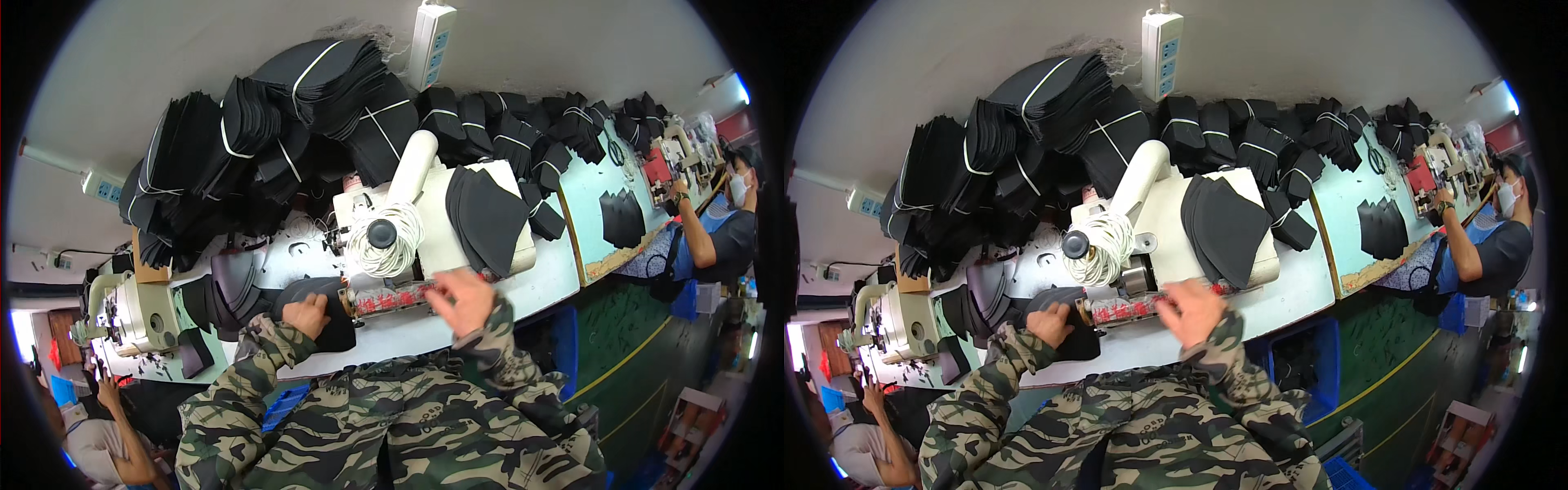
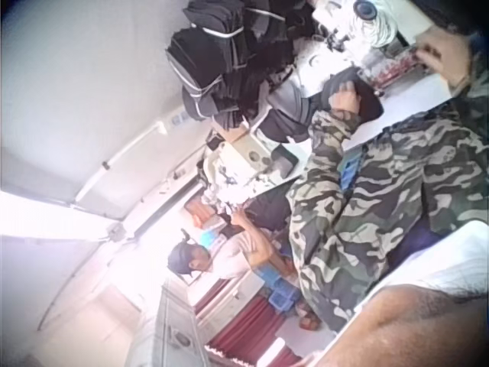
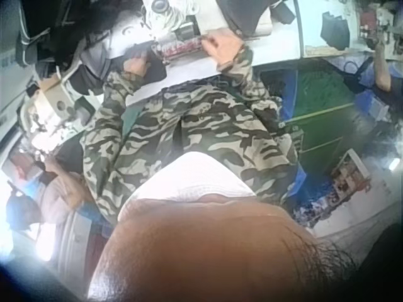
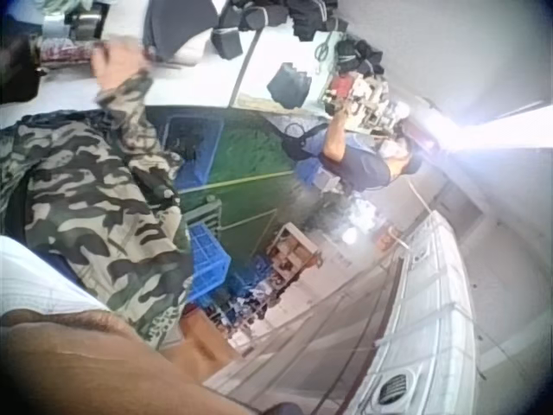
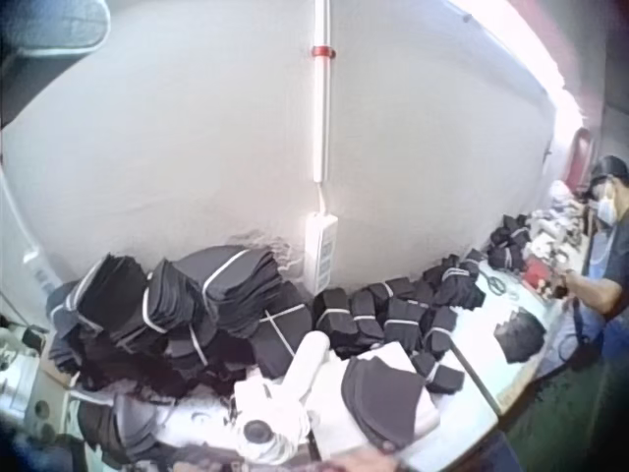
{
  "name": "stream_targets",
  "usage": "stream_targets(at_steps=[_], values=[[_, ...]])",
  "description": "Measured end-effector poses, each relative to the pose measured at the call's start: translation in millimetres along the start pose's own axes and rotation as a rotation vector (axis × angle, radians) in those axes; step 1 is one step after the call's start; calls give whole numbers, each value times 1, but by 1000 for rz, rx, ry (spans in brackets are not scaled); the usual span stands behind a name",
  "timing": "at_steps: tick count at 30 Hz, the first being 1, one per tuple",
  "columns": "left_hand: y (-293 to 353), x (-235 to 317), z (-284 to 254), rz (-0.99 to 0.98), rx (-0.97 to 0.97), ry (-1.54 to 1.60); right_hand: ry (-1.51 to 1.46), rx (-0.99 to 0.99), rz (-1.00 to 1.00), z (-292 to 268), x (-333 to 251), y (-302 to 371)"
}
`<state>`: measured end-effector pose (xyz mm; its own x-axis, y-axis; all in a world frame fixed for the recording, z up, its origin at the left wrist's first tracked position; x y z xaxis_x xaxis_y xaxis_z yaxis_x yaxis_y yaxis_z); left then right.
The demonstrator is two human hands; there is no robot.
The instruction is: The person stitches fabric pieces using a sewing machine, bundles the finished pieces together with rubber bands by hand, and stacks the bundles inside a blue plastic crate.
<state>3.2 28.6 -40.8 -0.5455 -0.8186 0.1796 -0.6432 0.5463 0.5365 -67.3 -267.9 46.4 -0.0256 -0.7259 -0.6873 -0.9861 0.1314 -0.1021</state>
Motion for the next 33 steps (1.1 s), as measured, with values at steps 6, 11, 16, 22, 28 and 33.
stream_targets(at_steps=[6, 11, 16, 22, 28, 33], values=[[-3, -33, 6, -82, 92, 84, -385, -230, 18, 47, -16, 22], [-12, -44, 10, 172, 252, 181, -382, -202, 126, 30, -17, 22], [14, -19, 24, 131, 117, 313, -425, -369, 218, 48, -2, 37], [1, 7, -53, 79, 514, 358, 29, -168, -387, 51, -47, 17], [-108, 34, -141, 304, 607, 261, 649, 107, -576, 106, -52, -8], [-117, 42, -136, 125, 545, 274, 756, 82, -594, 108, -47, -5]])
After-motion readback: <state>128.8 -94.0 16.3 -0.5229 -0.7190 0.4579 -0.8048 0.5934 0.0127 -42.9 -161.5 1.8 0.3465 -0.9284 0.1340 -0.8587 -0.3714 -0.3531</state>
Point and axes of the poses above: each hand's wrist, its own y-axis away from the middle knuckle, its own z-axis out of the palm, x = y × z, the point moved 2 cm from there along -y, towards the middle knuckle, and after that the axes turned 1 degree about -y, right-handed, at the moved point
